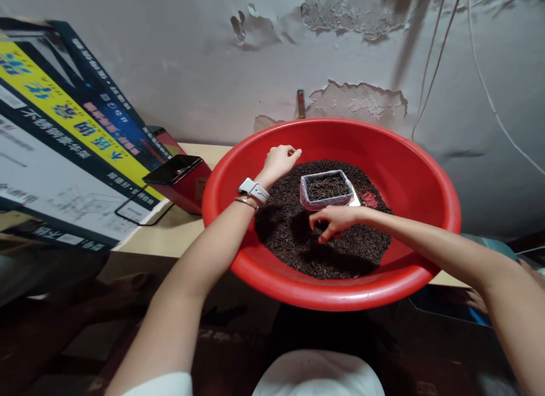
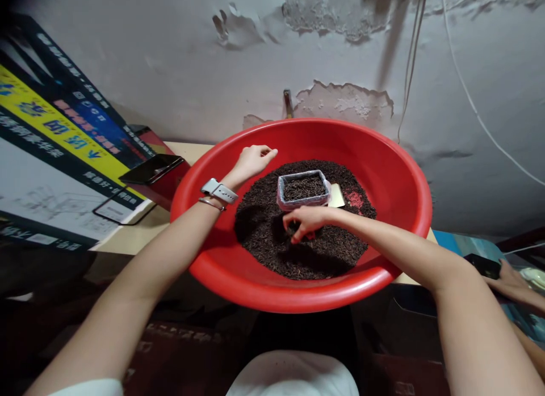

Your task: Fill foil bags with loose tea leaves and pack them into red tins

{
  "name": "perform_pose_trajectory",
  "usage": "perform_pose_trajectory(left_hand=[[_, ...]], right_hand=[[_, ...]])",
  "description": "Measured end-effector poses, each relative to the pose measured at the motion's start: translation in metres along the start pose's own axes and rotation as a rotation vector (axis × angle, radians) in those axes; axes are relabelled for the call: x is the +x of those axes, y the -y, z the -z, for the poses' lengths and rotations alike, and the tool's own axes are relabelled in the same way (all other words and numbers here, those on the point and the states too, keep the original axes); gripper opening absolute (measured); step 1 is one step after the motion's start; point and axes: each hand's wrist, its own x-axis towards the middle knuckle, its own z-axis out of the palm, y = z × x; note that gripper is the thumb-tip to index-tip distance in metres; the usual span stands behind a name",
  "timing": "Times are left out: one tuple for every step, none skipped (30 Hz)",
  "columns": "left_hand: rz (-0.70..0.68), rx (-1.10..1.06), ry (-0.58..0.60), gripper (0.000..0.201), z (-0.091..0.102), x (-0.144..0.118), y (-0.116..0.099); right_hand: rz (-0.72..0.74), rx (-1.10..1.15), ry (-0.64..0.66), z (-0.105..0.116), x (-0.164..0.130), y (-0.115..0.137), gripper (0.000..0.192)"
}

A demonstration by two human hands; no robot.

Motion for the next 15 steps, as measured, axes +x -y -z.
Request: perform_pose_trajectory(left_hand=[[0.003,-0.004,0.007,0.038,0.000,0.001,0.001],[0.005,-0.009,0.013,0.039,0.000,0.001,0.002],[0.004,-0.015,0.017,0.039,0.000,0.001,0.003],[0.004,-0.019,0.021,0.039,0.000,0.002,0.003],[0.003,-0.021,0.025,0.038,-0.001,0.001,0.003],[0.000,-0.020,0.031,0.038,-0.002,0.001,0.003],[-0.005,-0.015,0.039,0.038,-0.002,0.001,0.003],[-0.009,-0.007,0.048,0.038,-0.002,0.000,0.002],[-0.013,0.006,0.059,0.038,-0.002,0.000,0.002],[-0.017,0.021,0.076,0.038,-0.002,-0.001,0.002],[-0.023,0.037,0.103,0.039,-0.002,-0.001,0.002],[-0.030,0.054,0.138,0.040,-0.002,-0.002,0.002],[-0.037,0.067,0.181,0.040,-0.002,-0.002,0.003],[-0.040,0.075,0.226,0.039,-0.002,-0.001,0.004],[-0.039,0.073,0.267,0.037,-0.003,0.000,0.005]], right_hand=[[0.043,0.072,-0.024,0.008,-0.003,0.005,0.029],[0.085,0.154,-0.079,0.016,-0.007,0.009,0.028],[0.120,0.232,-0.163,0.023,-0.011,0.012,0.027],[0.143,0.293,-0.264,0.029,-0.014,0.013,0.028],[0.153,0.332,-0.356,0.035,-0.016,0.013,0.029],[0.155,0.363,-0.450,0.039,-0.017,0.012,0.029],[0.151,0.392,-0.536,0.041,-0.017,0.009,0.029],[0.144,0.422,-0.605,0.043,-0.016,0.005,0.029],[0.132,0.453,-0.652,0.044,-0.014,0.000,0.029],[0.112,0.472,-0.687,0.043,-0.011,-0.005,0.029],[0.091,0.469,-0.716,0.043,-0.008,-0.009,0.029],[0.074,0.445,-0.743,0.042,-0.006,-0.013,0.029],[0.067,0.407,-0.765,0.041,-0.003,-0.017,0.030],[0.070,0.364,-0.783,0.041,-0.002,-0.019,0.031],[0.083,0.322,-0.794,0.041,-0.001,-0.020,0.031]])
